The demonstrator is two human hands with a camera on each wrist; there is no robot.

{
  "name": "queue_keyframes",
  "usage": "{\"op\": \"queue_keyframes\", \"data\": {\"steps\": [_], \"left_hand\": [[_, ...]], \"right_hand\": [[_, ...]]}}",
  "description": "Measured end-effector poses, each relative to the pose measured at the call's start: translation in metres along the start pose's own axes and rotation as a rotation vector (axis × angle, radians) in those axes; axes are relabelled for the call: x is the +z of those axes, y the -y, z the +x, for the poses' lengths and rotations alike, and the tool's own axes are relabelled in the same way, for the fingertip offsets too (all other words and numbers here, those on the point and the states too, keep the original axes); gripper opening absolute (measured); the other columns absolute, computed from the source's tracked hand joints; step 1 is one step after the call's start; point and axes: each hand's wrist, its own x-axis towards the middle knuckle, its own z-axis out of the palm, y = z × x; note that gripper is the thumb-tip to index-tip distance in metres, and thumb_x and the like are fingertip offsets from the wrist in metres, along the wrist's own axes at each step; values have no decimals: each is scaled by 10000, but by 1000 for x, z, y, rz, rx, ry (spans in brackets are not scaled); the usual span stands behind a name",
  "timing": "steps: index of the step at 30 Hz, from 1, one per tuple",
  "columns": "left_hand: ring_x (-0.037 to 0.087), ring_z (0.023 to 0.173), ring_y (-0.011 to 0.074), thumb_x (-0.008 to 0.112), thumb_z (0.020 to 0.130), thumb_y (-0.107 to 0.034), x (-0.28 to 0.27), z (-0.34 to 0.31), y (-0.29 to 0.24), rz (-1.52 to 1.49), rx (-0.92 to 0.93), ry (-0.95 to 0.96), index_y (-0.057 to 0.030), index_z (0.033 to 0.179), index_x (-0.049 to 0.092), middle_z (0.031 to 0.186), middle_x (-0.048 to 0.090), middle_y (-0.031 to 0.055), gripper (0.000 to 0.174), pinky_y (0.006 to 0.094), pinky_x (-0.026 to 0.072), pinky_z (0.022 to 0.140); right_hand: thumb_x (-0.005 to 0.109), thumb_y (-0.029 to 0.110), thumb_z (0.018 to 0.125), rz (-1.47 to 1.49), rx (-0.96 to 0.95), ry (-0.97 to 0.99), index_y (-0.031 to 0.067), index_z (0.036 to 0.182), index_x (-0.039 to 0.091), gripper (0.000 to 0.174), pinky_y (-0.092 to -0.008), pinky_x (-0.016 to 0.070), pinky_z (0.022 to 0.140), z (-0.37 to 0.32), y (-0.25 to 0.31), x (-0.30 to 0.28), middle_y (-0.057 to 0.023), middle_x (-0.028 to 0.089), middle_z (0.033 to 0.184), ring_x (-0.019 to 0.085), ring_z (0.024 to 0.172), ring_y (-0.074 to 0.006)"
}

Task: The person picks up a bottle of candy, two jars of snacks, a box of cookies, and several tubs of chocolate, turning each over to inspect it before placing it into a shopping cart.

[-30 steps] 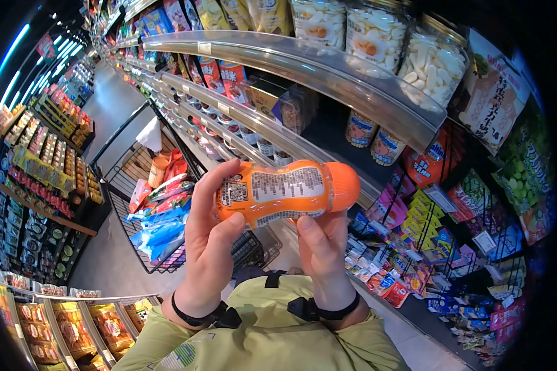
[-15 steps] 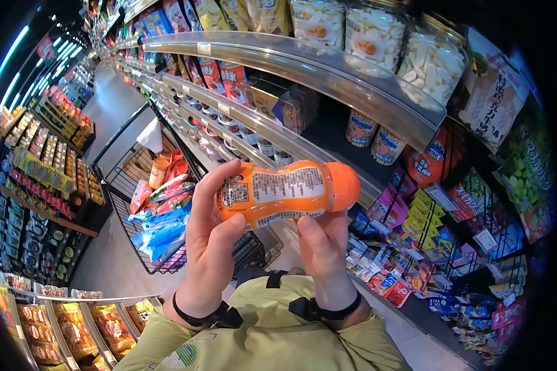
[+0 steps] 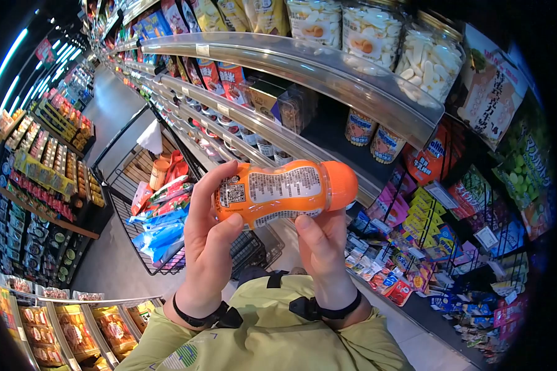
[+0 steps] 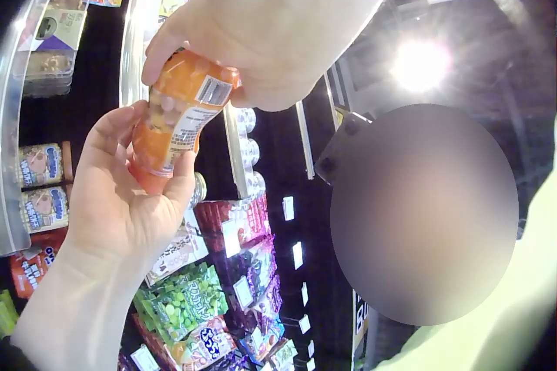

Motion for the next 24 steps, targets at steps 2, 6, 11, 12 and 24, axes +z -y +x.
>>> {"op": "queue_keyframes", "data": {"steps": [2,6,11,12,24], "left_hand": [[412,1231,245,539,855,-66,-1,0,1,3,5,3,-14,1348,433,1318,360,148,507,368,359,1033],[405,1239,243,539,854,-67,0,-1,0,14,5,-1,-16,1350,432,1322,357,147,509,372,358,1037],[399,1247,243,536,855,-72,1,-2,-2,-23,-14,-8,-18,1351,431,1334,345,144,510,376,351,1044],[396,1250,243,533,857,-76,0,-2,-2,-7,-6,2,-17,1351,431,1336,343,143,507,375,350,1045],[389,1256,249,528,858,-87,0,-5,-3,11,10,6,-14,1344,439,1335,353,146,500,371,339,1049]], "right_hand": [[645,229,840,-100,-15,-8,45,1381,340,648,-389,416,1000,-1,-2,-3,-128,460,1338,489,1221,-230],[645,227,839,-108,-20,5,44,1380,341,647,-393,423,994,0,0,-2,-130,454,1346,490,1220,-233],[667,136,823,-6,3,20,39,1376,341,649,-434,299,1086,-1,2,0,-137,458,1350,434,1270,-250],[667,136,823,-5,3,20,39,1376,341,649,-434,299,1086,-2,2,-1,-137,458,1350,434,1270,-250],[658,149,830,1,21,19,34,1390,324,662,-434,334,1077,-4,7,6,-143,456,1354,450,1269,-245]]}}
